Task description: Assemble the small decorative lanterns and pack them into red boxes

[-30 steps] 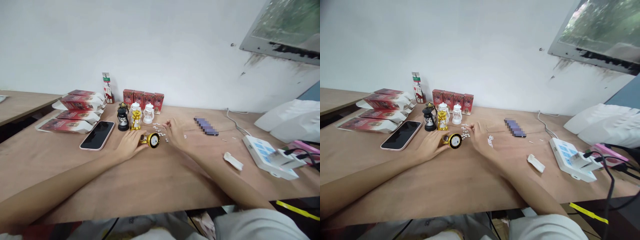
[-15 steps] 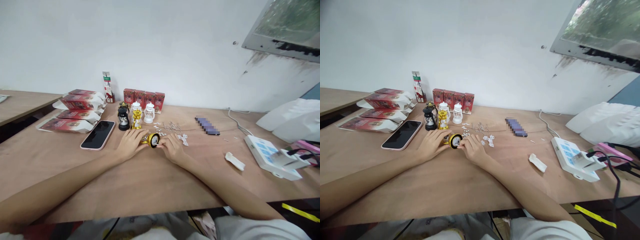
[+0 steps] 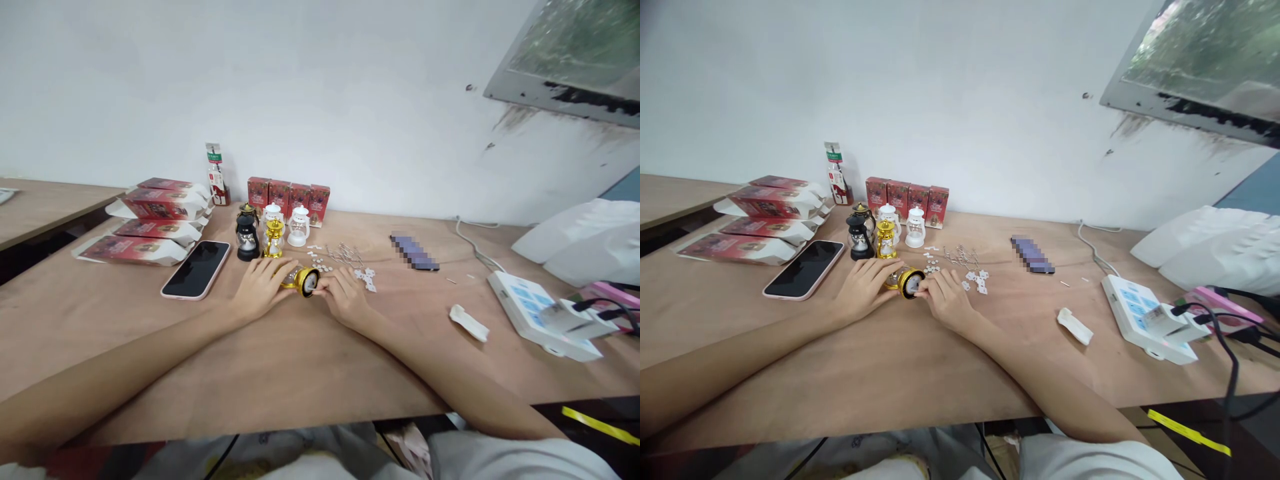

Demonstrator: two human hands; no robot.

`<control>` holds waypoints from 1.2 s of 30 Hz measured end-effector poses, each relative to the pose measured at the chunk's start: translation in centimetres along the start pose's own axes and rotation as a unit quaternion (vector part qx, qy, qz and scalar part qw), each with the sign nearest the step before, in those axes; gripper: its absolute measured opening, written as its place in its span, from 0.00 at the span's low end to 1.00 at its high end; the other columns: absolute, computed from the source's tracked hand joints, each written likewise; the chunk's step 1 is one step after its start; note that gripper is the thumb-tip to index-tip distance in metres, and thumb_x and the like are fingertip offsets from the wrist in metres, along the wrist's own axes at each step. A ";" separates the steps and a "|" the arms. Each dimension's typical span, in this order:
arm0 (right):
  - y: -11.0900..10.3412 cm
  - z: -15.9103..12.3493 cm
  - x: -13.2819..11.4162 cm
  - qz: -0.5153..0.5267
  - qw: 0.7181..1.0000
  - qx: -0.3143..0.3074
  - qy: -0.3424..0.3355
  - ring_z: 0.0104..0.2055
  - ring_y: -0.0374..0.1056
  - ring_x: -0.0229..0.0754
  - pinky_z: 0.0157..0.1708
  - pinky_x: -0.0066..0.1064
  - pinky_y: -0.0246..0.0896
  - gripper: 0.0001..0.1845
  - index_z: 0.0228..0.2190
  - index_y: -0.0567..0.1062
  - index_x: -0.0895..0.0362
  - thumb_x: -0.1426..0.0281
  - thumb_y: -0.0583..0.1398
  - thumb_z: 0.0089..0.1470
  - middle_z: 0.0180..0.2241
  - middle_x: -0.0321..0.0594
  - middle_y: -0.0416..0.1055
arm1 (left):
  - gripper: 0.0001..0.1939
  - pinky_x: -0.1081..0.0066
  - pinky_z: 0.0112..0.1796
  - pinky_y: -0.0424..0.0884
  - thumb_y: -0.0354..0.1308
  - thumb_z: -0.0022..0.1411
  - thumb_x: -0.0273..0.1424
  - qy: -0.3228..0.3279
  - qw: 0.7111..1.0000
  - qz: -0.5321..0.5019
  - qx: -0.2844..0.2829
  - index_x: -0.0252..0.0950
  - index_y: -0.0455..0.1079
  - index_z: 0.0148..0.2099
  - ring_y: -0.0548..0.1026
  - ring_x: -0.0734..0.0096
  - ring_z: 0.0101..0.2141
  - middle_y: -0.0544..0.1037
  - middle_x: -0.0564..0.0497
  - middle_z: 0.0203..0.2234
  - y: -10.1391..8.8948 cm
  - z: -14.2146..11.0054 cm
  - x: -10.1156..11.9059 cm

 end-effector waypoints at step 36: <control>0.7 -0.2 -0.8 -0.046 0.998 -0.028 -0.029 0.28 0.55 0.41 0.31 0.33 0.44 0.18 0.24 0.68 0.57 0.70 0.47 0.65 0.25 0.40 0.69 | 0.22 0.60 0.41 0.65 0.50 0.65 0.42 0.042 0.999 0.017 0.026 0.34 0.66 0.56 0.70 0.55 0.43 0.75 0.40 0.45 -0.5 -0.1 0.7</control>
Point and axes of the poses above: each hand's wrist, its own z-axis towards the middle knuckle, its own y-axis out of the palm, x = y × z, the point moved 9 cm from there along z, towards the middle knuckle
